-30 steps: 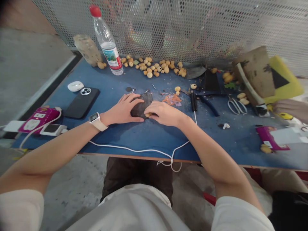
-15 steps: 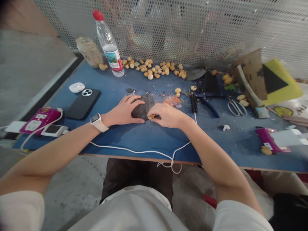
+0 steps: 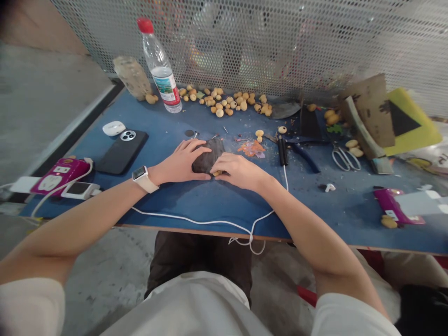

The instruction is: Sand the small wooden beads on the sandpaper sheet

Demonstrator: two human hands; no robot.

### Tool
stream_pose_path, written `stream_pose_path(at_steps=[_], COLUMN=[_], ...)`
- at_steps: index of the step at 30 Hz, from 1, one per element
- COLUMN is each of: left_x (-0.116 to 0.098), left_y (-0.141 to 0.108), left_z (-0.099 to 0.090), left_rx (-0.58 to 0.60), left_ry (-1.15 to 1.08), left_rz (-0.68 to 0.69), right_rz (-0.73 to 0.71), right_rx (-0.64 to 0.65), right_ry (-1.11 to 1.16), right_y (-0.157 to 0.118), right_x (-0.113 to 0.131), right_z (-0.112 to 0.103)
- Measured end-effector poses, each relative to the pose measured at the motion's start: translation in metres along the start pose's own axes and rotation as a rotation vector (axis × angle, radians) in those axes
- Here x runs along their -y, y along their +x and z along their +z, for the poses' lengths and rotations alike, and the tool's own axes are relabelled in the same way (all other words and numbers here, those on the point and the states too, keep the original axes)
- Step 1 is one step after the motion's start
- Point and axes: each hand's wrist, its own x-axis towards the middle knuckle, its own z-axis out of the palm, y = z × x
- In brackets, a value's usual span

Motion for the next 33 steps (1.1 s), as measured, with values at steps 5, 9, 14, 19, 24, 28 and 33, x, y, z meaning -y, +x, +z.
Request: stream_pose_path(at_steps=[5, 9, 14, 19, 24, 28, 33], left_x=[0.000, 0.001, 0.000, -0.001, 0.001, 0.002, 0.001], left_y=[0.001, -0.001, -0.001, -0.001, -0.001, -0.001, 0.000], left_z=[0.000, 0.000, 0.000, -0.001, 0.000, 0.001, 0.000], left_rx=[-0.003, 0.002, 0.006, 0.004, 0.015, 0.013, 0.011], left_ry=[0.009, 0.001, -0.007, -0.012, -0.011, -0.008, -0.023], left_rz=[0.003, 0.000, -0.014, -0.007, -0.010, -0.007, -0.007], right_rz=[0.058, 0.074, 0.109, 0.080, 0.075, 0.128, 0.213], right_rx=[-0.032, -0.043, -0.036, -0.053, -0.034, -0.014, 0.024], right_ry=[-0.018, -0.025, -0.008, 0.002, -0.016, -0.056, -0.069], right_y=[0.003, 0.002, 0.000, 0.000, 0.000, 0.001, 0.000], right_x=[0.002, 0.002, 0.001, 0.003, 0.007, 0.010, 0.005], right_z=[0.005, 0.005, 0.004, 0.002, 0.000, -0.001, -0.010])
